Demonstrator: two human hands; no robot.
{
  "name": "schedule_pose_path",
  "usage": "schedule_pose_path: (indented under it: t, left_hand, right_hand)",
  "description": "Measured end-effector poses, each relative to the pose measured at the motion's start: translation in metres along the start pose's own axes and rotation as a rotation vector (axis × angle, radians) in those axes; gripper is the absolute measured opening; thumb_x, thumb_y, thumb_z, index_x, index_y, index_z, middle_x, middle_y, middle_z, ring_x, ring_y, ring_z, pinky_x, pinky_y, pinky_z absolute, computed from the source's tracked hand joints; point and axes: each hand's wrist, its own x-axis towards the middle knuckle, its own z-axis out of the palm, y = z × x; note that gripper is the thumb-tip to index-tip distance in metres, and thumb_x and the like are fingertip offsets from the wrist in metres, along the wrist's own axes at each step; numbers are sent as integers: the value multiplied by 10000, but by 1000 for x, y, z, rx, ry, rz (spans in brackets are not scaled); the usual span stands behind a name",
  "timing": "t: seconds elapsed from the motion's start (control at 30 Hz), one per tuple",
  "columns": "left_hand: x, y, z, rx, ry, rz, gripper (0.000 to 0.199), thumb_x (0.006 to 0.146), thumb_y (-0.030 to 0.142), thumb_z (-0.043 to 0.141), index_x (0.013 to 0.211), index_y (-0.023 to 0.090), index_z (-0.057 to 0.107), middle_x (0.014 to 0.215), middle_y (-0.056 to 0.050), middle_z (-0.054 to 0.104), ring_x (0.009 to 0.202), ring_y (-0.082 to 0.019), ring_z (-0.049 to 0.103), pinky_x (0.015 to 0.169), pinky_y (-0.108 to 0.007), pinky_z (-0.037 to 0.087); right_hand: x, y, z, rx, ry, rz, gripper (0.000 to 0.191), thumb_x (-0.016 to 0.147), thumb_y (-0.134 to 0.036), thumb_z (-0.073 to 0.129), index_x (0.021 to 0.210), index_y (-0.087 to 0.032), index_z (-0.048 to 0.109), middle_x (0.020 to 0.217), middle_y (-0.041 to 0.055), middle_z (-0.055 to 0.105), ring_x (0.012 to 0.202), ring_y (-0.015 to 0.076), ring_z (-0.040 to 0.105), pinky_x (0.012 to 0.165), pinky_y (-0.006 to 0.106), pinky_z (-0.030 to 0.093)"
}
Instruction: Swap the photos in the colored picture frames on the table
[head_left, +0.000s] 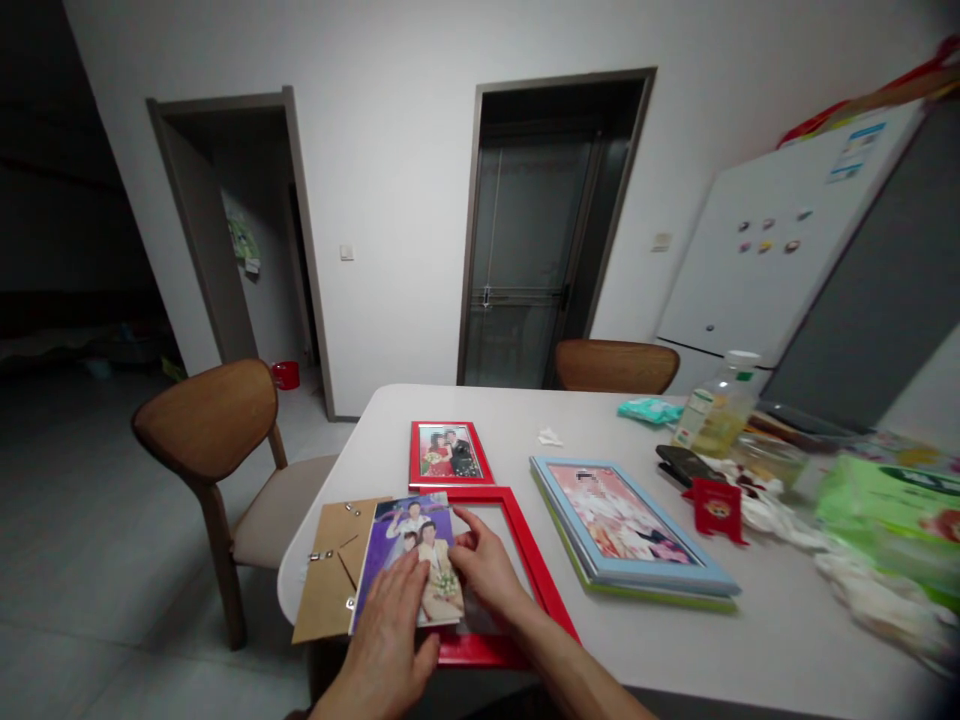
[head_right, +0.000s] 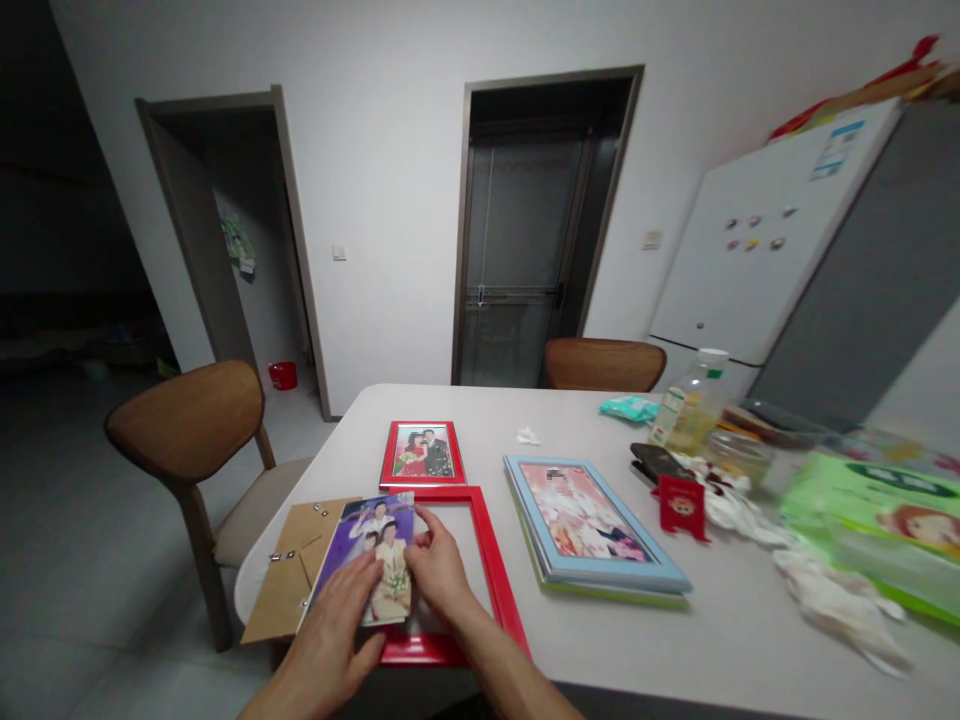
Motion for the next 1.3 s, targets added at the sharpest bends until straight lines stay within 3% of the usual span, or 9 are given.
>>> schedule_pose_path:
  t: [0.13, 0.23, 0.3, 0.4, 0.47, 0.6, 0.77, 0.97, 1.3]
  left_hand:
    - [18, 5, -10, -131, 162, -10, 584, 614, 67, 393, 1195, 125, 420, 1269, -101, 420, 1176, -227, 356, 996, -407, 274]
    - [34, 17, -29, -386, 344, -161, 429, 734, 155, 375, 1154, 162, 465, 1192, -60, 512, 1113, -205, 442, 971, -350, 318]
    - [41, 28, -37, -608, 453, -310, 362, 765, 260, 412, 1093, 142, 510, 1087, -73, 588, 1034, -229, 511, 905, -347, 389]
    - [44, 42, -31, -912, 530, -456, 372, 731, 352, 488, 1009, 112, 550, 970, -91, 640, 938, -251, 568, 823, -341, 446]
    - [43, 49, -18, -1038, 481, -479, 395, 707, 363, 522, 1011, 111, 541, 973, -95, 638, 929, -247, 573, 814, -329, 452]
    - [36, 48, 0, -1063, 318, -390, 483, 720, 317, 508, 1153, 123, 420, 1149, -118, 535, 1051, -225, 498, 873, -313, 412]
    - [26, 35, -3, -589, 127, -340, 478, 694, 234, 496, 1158, 141, 436, 1228, -120, 463, 1147, -235, 396, 972, -388, 300]
    - [15, 30, 4, -159, -156, -158, 486, 651, 190, 523, 1130, 119, 486, 1244, -152, 437, 1164, -266, 370, 984, -435, 282]
    - [9, 19, 13, -28, -139, 1, 449, 691, 173, 518, 1131, 111, 457, 1247, -159, 433, 1166, -246, 368, 964, -432, 326]
  right_hand:
    - [-3, -41, 13, 339, -9, -76, 631, 631, -161, 504, 1232, -158, 309, 636, -52, 509, 529, 73, 470, 511, 185, 387]
    - [-10, -63, 12, 361, -3, -133, 572, 690, -298, 511, 1221, -183, 333, 848, 17, 567, 706, 115, 541, 612, 231, 437]
    - [-12, -61, 7, 294, 66, -74, 533, 686, -350, 514, 1178, -185, 393, 1010, 60, 554, 859, 156, 539, 678, 260, 446]
    - [-14, -41, -5, 346, 99, 162, 459, 696, -387, 471, 1096, -162, 454, 1077, 96, 547, 914, 192, 545, 681, 288, 459]
    - [-14, -27, -16, 455, 63, 243, 403, 708, -357, 422, 1046, -143, 467, 1013, 108, 588, 854, 198, 579, 640, 293, 471]
    - [-13, -19, -51, 442, 127, 173, 401, 647, -214, 382, 1035, -151, 459, 929, 82, 635, 761, 192, 609, 584, 278, 479]
    - [-3, -22, -91, 208, 66, 250, 542, 602, -131, 300, 1135, -122, 396, 836, 88, 657, 668, 192, 624, 540, 277, 474]
    - [10, -9, -84, -157, 11, 158, 530, 645, -145, 270, 1147, -100, 435, 807, 78, 659, 662, 172, 621, 536, 245, 460]
    - [34, 7, -74, -527, 74, 57, 413, 647, -153, 332, 978, -122, 577, 882, 77, 650, 783, 172, 591, 649, 218, 414]
